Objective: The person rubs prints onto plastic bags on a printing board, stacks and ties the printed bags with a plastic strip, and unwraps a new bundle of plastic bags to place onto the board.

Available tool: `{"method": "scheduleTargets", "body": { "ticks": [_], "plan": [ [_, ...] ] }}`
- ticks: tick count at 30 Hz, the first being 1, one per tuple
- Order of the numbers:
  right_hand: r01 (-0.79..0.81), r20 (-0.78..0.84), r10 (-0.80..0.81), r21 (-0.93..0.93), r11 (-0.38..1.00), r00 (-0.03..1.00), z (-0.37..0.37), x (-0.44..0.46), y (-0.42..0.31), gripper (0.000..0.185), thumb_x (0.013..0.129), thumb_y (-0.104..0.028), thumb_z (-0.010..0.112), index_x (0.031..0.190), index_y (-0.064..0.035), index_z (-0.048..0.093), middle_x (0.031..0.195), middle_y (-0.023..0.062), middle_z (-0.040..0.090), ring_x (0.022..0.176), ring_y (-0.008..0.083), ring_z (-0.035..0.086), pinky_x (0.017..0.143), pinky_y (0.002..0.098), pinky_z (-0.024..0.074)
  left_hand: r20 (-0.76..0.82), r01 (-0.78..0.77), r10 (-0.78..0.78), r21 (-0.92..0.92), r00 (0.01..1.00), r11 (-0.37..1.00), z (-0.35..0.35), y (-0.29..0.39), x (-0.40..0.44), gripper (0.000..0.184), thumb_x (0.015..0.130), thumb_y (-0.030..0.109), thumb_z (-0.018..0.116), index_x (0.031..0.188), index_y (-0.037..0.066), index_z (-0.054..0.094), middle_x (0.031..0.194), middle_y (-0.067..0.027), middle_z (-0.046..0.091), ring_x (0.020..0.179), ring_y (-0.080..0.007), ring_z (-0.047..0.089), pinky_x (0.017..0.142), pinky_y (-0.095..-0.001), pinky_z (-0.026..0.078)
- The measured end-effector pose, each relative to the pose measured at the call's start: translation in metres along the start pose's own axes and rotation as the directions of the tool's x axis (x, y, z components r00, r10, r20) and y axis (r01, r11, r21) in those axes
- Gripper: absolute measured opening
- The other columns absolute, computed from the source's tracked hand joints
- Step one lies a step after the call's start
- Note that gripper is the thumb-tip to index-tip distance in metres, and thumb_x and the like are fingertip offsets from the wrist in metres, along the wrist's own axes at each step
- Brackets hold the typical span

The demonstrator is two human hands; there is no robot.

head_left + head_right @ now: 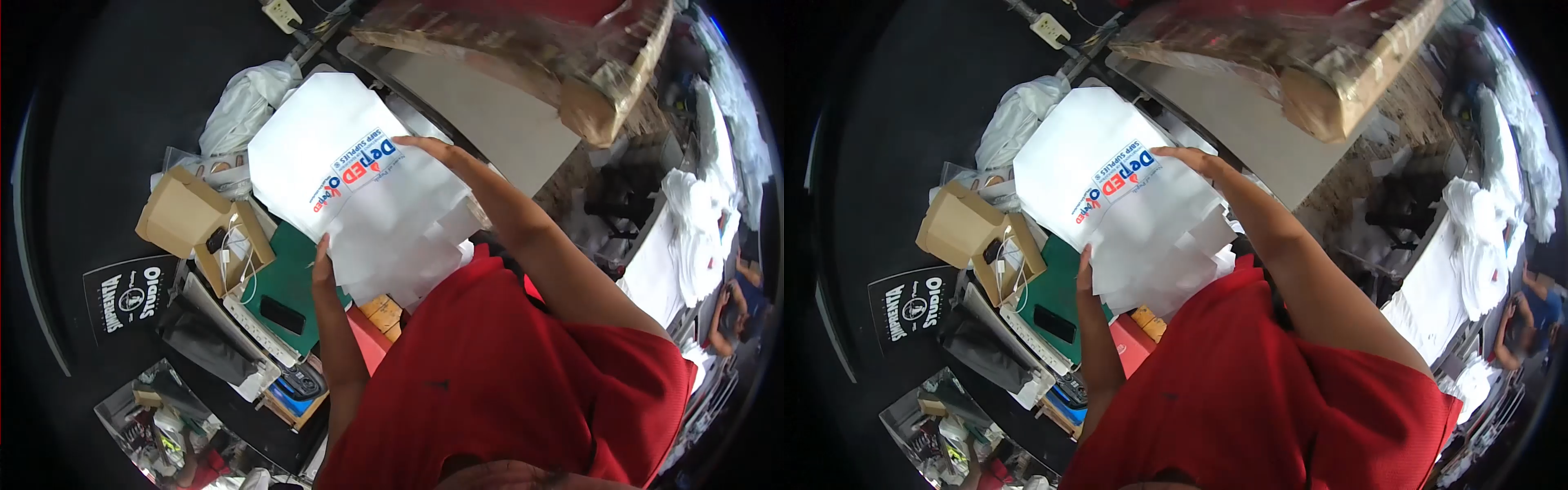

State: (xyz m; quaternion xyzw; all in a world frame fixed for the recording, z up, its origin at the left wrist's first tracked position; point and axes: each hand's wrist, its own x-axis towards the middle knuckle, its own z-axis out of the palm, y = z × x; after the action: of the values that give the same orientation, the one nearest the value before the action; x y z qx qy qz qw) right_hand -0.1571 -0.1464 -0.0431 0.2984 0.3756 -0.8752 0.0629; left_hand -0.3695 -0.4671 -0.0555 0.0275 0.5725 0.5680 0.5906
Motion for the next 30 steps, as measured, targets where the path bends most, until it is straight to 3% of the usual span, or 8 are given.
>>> {"method": "scheduleTargets", "body": {
  "ticks": [3,6,8,12,16,19,26,30],
  "plan": [
    [0.035,0.116,-0.041,0.059,0.998,0.992,0.008,-0.009,-0.008,0.063,0.092,-0.051,0.052,0.133,-0.0035,0.055,0.126,0.0165,0.062,0.109,0.0268,0.064,0.097,0.0369,0.0494,0.063,0.016,-0.013,-0.055,0.998,0.998,-0.004,0.005,-0.003,0.062,0.09,0.038,0.06,0.138,0.002,0.043,0.127,-0.0144,0.058,0.113,-0.0273,0.059,0.094,-0.0404,0.051],
    [-0.029,0.11,0.022,0.056,0.998,0.994,0.019,-0.029,-0.03,0.058,0.092,-0.045,0.056,0.133,-0.0043,0.055,0.13,0.0148,0.059,0.115,0.0245,0.06,0.1,0.0356,0.0463,0.049,0.06,-0.057,-0.058,0.997,0.997,-0.01,0.002,0.005,0.061,0.09,0.039,0.06,0.137,0.003,0.045,0.125,-0.0149,0.059,0.109,-0.0273,0.062,0.092,-0.0408,0.052],
    [-0.11,-0.031,0.105,-0.318,0.942,0.994,0.008,-0.028,-0.034,0.062,0.088,-0.048,0.06,0.133,-0.0051,0.056,0.13,0.0137,0.059,0.118,0.0236,0.057,0.102,0.034,0.0427,0.026,0.11,-0.108,-0.092,0.994,0.99,0.003,0.01,-0.003,0.06,0.089,0.04,0.06,0.135,0.003,0.047,0.123,-0.0154,0.06,0.106,-0.0272,0.063,0.09,-0.0407,0.053],
    [-0.011,-0.026,0.006,-0.226,0.974,1.0,0.007,-0.027,-0.019,0.069,0.081,-0.052,0.067,0.131,-0.0048,0.058,0.132,0.0107,0.058,0.12,0.021,0.054,0.105,0.0326,0.0386,0.034,0.193,-0.19,-0.225,0.981,0.955,0.029,0.019,-0.02,0.058,0.093,0.04,0.052,0.137,0.002,0.046,0.127,-0.0167,0.058,0.113,-0.0298,0.059,0.094,-0.0422,0.05],
    [0.116,-0.175,-0.193,-0.376,0.919,0.966,0.039,-0.063,-0.037,0.094,0.071,-0.051,0.074,0.139,0.0061,0.043,0.134,0.0207,0.053,0.124,0.027,0.051,0.105,0.0345,0.0386,0.156,0.168,-0.142,-0.167,0.978,0.972,0.051,0.031,-0.025,0.06,0.093,0.04,0.052,0.138,0.002,0.045,0.128,-0.0172,0.057,0.113,-0.0309,0.059,0.094,-0.0433,0.05],
    [0.074,-0.3,-0.208,-0.402,0.913,0.931,0.023,-0.049,0.003,0.106,0.068,-0.049,0.076,0.14,0.0146,0.033,0.135,0.0268,0.05,0.126,0.0304,0.048,0.107,0.0359,0.0364,0.028,0.058,-0.054,-0.191,0.998,0.98,0.097,0.056,-0.06,0.055,0.091,0.037,0.052,0.129,-0.004,0.051,0.12,-0.0198,0.061,0.101,-0.0295,0.065,0.084,-0.0405,0.055],
    [0.212,-0.506,-0.403,-0.393,0.895,0.762,0.097,-0.191,0.065,0.079,0.069,-0.032,0.075,0.134,0.0041,0.047,0.12,0.0183,0.06,0.11,0.0262,0.057,0.095,0.0353,0.044,0.44,0.209,-0.158,-0.07,0.884,0.975,0.023,-0.018,-0.043,0.055,0.085,0.023,0.054,0.132,-0.006,0.048,0.121,-0.0196,0.061,0.105,-0.0314,0.064,0.094,-0.0424,0.052],
    [0.387,-0.642,-0.425,-0.21,0.898,0.639,0.071,-0.263,0.119,0.074,0.068,-0.022,0.072,0.132,0.0064,0.047,0.117,0.0159,0.06,0.107,0.0231,0.057,0.094,0.034,0.0441,0.68,0.437,-0.371,0.083,0.632,0.896,0.086,-0.021,-0.018,0.06,0.082,0.025,0.062,0.132,-0.004,0.048,0.121,-0.0167,0.061,0.11,-0.0279,0.061,0.096,-0.0397,0.049]
  ]
}}
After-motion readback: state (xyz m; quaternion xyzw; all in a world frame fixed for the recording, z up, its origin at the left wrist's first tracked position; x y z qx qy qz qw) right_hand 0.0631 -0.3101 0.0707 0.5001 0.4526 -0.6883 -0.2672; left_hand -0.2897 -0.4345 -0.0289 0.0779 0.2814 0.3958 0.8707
